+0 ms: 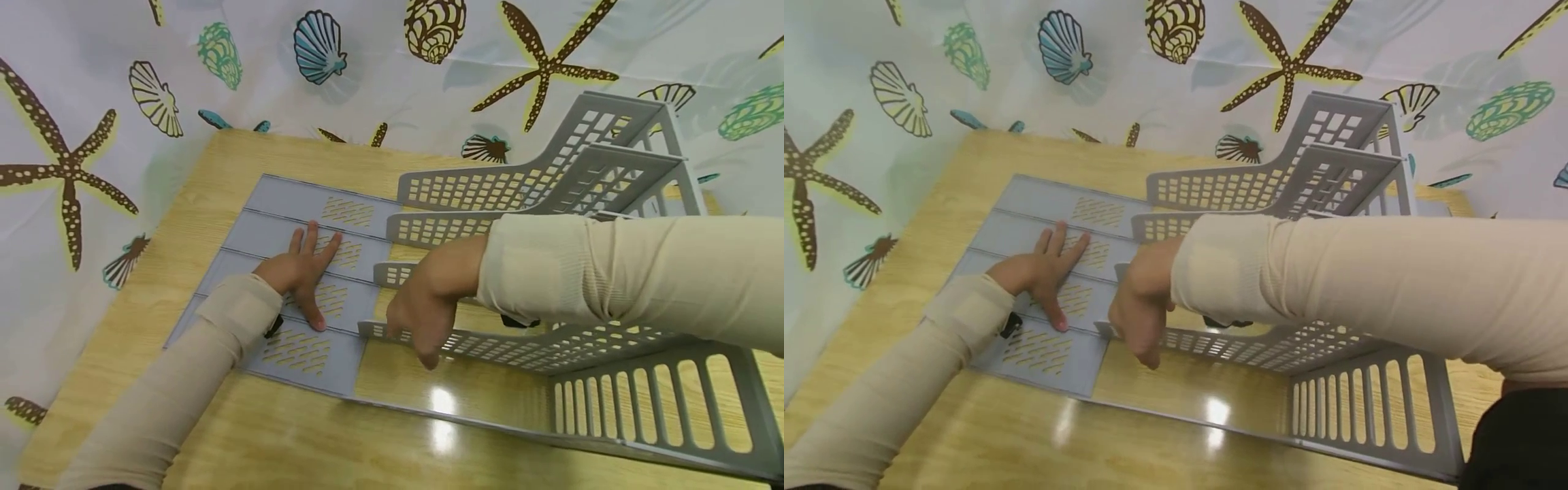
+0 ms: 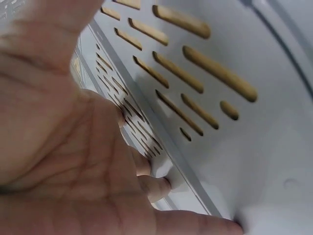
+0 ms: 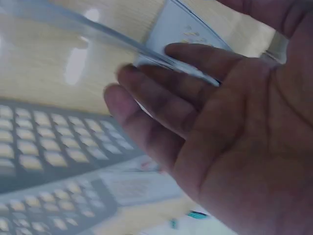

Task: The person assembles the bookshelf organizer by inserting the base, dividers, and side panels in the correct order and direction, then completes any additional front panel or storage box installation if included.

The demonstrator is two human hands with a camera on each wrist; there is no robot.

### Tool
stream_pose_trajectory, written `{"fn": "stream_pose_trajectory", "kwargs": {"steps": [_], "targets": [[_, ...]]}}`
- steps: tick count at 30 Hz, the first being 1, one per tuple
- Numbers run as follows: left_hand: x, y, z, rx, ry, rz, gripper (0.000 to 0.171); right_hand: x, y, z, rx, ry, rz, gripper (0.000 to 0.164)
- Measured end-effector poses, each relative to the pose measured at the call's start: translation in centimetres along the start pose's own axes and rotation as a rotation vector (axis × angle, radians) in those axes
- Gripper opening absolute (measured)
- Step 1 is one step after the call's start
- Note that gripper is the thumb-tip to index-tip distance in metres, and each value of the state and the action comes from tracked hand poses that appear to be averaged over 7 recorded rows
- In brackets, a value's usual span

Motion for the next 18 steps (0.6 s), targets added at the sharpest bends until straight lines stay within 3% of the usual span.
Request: {"fn": "stream_pose_trajectory", "kwargs": {"steps": [4, 7, 11, 18], "targets": [[0.0, 0.0, 0.0, 0.020, 0.003, -0.017, 0.154, -0.7, -0.5, 2.0, -0.069, -0.084, -0.073, 0.053], [0.2, 0.0, 0.0, 0.043, 0.004, -0.009, 0.154, -0.6, 1.2, 3.7, -0.079, -0.141, -0.024, 0.048], [0.3, -0.1, 0.1, 0.051, 0.009, 0.014, 0.154, 0.0, 3.9, 4.2, -0.065, -0.123, 0.087, 0.052], [0.2, 0.0, 0.1, 0.041, 0.003, 0.027, 0.153, 0.6, 4.9, 3.7, -0.088, -0.077, 0.119, 0.052]]}}
Point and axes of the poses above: each hand's wrist, its own x-axis towards the middle knuckle, its own y-axis out of the palm, z = x × y, the point moved 8 cm from there along x, towards the middle knuckle, and after that the axes turned 6 degrees about -y, right-handed, at the moved point
